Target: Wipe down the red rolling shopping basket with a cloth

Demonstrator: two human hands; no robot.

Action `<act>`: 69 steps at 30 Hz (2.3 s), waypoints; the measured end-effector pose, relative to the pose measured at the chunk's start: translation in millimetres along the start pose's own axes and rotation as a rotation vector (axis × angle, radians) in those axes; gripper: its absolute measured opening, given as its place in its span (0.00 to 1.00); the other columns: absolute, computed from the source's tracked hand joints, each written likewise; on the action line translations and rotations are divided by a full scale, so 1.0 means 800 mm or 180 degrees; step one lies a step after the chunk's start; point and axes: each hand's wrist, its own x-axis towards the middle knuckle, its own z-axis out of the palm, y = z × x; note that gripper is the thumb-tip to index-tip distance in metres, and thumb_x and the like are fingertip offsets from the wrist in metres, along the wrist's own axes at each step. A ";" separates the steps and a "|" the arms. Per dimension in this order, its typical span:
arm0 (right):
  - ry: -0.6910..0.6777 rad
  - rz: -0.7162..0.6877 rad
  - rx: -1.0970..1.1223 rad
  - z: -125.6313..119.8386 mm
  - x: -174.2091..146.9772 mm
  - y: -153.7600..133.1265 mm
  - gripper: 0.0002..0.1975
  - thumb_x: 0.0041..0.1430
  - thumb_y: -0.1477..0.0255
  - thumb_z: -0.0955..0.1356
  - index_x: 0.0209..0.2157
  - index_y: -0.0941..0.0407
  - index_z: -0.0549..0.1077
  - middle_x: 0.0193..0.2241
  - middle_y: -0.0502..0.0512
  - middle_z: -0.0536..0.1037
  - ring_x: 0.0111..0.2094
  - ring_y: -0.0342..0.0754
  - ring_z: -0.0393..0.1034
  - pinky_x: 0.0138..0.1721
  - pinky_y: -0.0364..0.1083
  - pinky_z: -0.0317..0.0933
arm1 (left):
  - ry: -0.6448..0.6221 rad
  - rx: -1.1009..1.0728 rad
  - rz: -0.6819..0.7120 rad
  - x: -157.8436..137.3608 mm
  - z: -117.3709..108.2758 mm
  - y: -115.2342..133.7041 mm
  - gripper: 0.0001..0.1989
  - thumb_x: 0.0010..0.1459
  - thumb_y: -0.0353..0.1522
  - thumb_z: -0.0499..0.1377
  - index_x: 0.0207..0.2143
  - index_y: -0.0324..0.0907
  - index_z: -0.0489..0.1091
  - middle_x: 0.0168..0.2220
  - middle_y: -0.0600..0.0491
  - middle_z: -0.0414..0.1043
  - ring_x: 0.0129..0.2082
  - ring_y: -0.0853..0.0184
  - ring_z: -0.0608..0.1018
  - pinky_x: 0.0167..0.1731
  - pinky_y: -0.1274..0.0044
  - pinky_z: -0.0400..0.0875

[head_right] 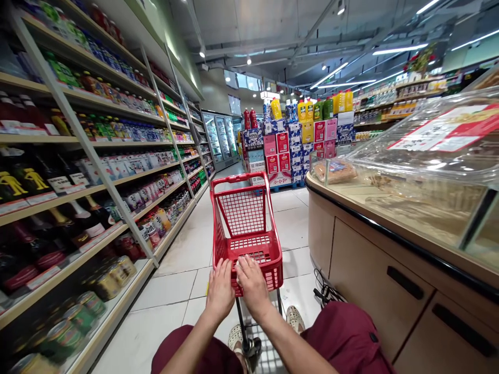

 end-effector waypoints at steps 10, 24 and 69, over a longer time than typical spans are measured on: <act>0.0188 -0.0013 -0.0127 -0.025 -0.017 0.026 0.24 0.56 0.83 0.56 0.52 0.52 0.61 0.53 0.54 0.63 0.58 0.48 0.48 0.53 0.57 0.53 | -0.0046 0.0465 0.0105 -0.007 0.003 0.001 0.36 0.43 0.25 0.47 0.58 0.34 0.47 0.61 0.48 0.44 0.61 0.61 0.43 0.57 0.61 0.39; 0.0179 -0.0174 0.0065 -0.026 -0.024 0.026 0.24 0.57 0.82 0.56 0.54 0.50 0.59 0.53 0.53 0.63 0.57 0.48 0.48 0.53 0.57 0.53 | 0.0127 0.0531 0.0179 -0.018 0.011 -0.001 0.35 0.46 0.24 0.46 0.59 0.36 0.44 0.61 0.49 0.44 0.61 0.62 0.43 0.57 0.61 0.39; 0.0155 0.0329 -0.0493 -0.034 -0.026 0.045 0.25 0.58 0.70 0.58 0.57 0.56 0.52 0.57 0.60 0.55 0.58 0.54 0.45 0.53 0.59 0.50 | 0.0009 0.0344 0.0036 -0.020 0.006 0.007 0.36 0.43 0.26 0.47 0.58 0.35 0.45 0.61 0.50 0.42 0.61 0.60 0.43 0.57 0.61 0.41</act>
